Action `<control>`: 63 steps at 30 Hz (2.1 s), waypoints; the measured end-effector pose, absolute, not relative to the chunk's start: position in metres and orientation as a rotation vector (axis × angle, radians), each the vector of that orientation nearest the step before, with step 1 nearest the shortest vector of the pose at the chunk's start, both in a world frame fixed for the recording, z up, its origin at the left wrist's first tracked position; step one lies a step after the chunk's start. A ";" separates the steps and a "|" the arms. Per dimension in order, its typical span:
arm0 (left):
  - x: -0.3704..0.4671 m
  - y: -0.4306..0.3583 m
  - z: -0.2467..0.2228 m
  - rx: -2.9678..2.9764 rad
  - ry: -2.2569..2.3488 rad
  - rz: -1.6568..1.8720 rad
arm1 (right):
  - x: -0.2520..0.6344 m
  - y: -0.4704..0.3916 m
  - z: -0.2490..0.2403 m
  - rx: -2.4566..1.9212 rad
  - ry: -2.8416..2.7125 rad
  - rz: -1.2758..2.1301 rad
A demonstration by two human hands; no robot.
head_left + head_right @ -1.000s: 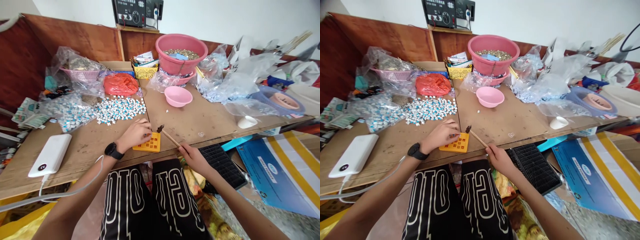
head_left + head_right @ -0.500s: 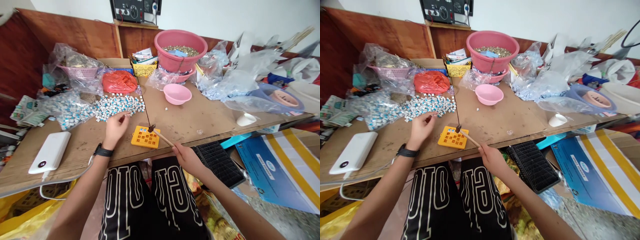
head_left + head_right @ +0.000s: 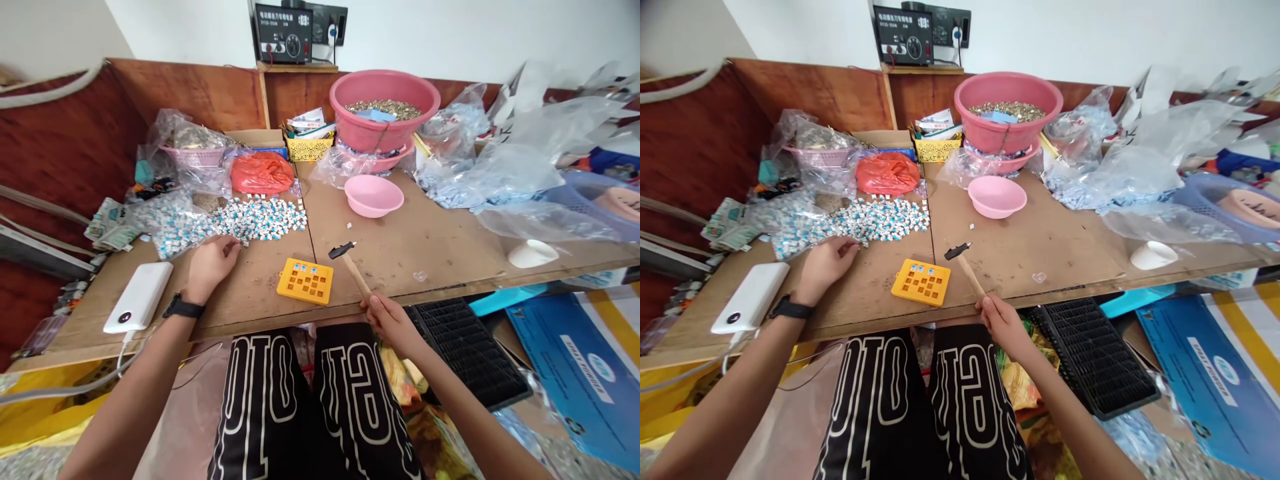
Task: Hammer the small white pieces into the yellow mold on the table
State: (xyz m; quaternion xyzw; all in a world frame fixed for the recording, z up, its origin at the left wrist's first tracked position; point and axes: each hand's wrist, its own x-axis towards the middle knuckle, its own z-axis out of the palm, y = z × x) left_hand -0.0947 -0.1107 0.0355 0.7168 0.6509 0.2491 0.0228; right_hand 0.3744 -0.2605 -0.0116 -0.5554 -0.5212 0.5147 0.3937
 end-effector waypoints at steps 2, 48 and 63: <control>-0.094 -0.108 0.037 2.227 2.016 0.766 | 0.373 -0.261 -0.007 -1.393 -1.241 1.393; 0.011 -0.154 0.064 3.004 1.155 0.327 | 0.363 -0.300 -0.008 -1.402 -1.274 1.367; 0.004 -0.157 0.054 2.990 1.157 0.354 | 0.343 -0.286 -0.006 -1.382 -1.285 1.464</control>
